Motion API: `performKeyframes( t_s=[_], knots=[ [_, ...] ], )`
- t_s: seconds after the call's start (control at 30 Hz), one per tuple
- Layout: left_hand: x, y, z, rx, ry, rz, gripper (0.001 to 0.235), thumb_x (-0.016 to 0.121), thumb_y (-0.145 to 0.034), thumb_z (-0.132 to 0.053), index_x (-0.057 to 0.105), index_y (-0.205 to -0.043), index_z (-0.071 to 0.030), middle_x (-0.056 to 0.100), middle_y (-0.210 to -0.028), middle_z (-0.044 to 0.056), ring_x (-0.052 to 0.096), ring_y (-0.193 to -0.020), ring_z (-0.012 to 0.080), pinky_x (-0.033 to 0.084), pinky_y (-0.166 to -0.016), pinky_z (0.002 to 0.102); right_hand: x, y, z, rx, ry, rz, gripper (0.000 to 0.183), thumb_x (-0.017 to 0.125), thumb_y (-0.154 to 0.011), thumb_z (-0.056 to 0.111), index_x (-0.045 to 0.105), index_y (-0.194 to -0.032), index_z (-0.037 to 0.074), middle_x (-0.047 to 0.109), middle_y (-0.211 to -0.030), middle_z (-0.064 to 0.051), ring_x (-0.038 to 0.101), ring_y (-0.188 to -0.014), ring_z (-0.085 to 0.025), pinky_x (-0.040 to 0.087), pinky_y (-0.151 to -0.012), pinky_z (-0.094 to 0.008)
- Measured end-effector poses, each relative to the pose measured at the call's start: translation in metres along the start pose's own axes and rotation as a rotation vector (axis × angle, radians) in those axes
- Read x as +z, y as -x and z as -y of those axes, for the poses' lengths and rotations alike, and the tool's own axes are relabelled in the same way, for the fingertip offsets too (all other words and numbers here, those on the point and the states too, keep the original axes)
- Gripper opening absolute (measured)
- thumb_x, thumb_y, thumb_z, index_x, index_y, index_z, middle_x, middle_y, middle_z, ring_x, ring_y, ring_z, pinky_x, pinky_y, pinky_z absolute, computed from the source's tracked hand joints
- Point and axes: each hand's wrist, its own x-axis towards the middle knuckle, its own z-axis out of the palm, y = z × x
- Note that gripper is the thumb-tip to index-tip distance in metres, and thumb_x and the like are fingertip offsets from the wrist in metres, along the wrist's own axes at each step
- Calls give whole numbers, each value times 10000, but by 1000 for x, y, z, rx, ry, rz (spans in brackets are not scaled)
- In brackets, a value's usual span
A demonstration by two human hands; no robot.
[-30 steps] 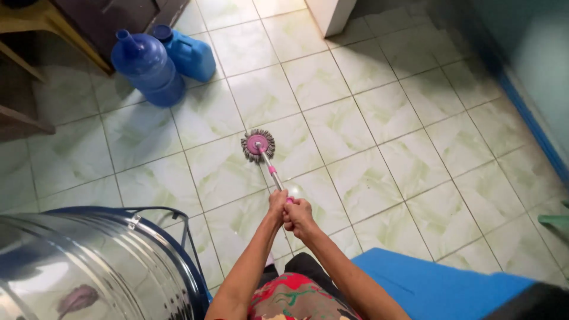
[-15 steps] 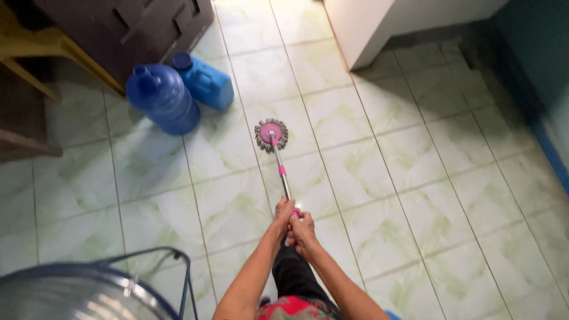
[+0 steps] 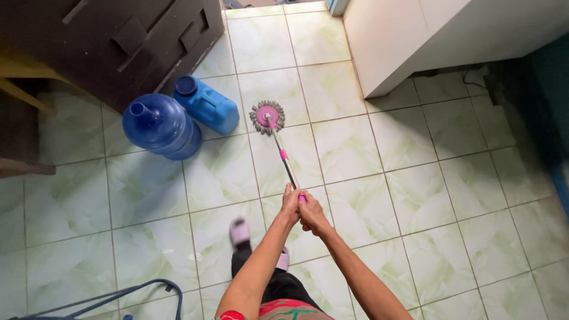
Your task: The recorder seals water jugs and then mops the tiled floor of a water production facility.
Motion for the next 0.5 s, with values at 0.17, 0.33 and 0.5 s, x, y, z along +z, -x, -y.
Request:
performKeyframes(
  t_s=[0.17, 0.33, 0.5],
  knots=[
    [28, -68, -59, -55, -11, 4, 871, 538, -908, -58, 111, -1637, -269, 620, -963, 135, 568, -713, 193, 455, -538, 350, 10, -54, 75, 5, 32, 16, 504, 414, -998, 228, 436, -1502, 240, 509, -703, -54, 417, -448, -141, 311, -364, -320],
    [31, -195, -99, 99, 28, -8, 859, 551, -929, -43, 143, -1665, -219, 608, -972, 91, 590, -752, 160, 529, -613, 308, 24, -115, 179, -7, 131, -3, 523, 428, -996, 288, 447, -1516, 336, 540, -708, -35, 428, -450, -152, 332, -367, -334],
    [53, -300, -200, 150, -174, -7, 730, 582, -1009, -235, 233, -1647, -171, 638, -1047, 75, 611, -859, 158, 496, -675, 325, 48, -206, 279, -78, 148, 2, 547, 481, -963, 292, 460, -1509, 332, 569, -686, -57, 462, -439, -167, 362, -359, -346]
  ],
)
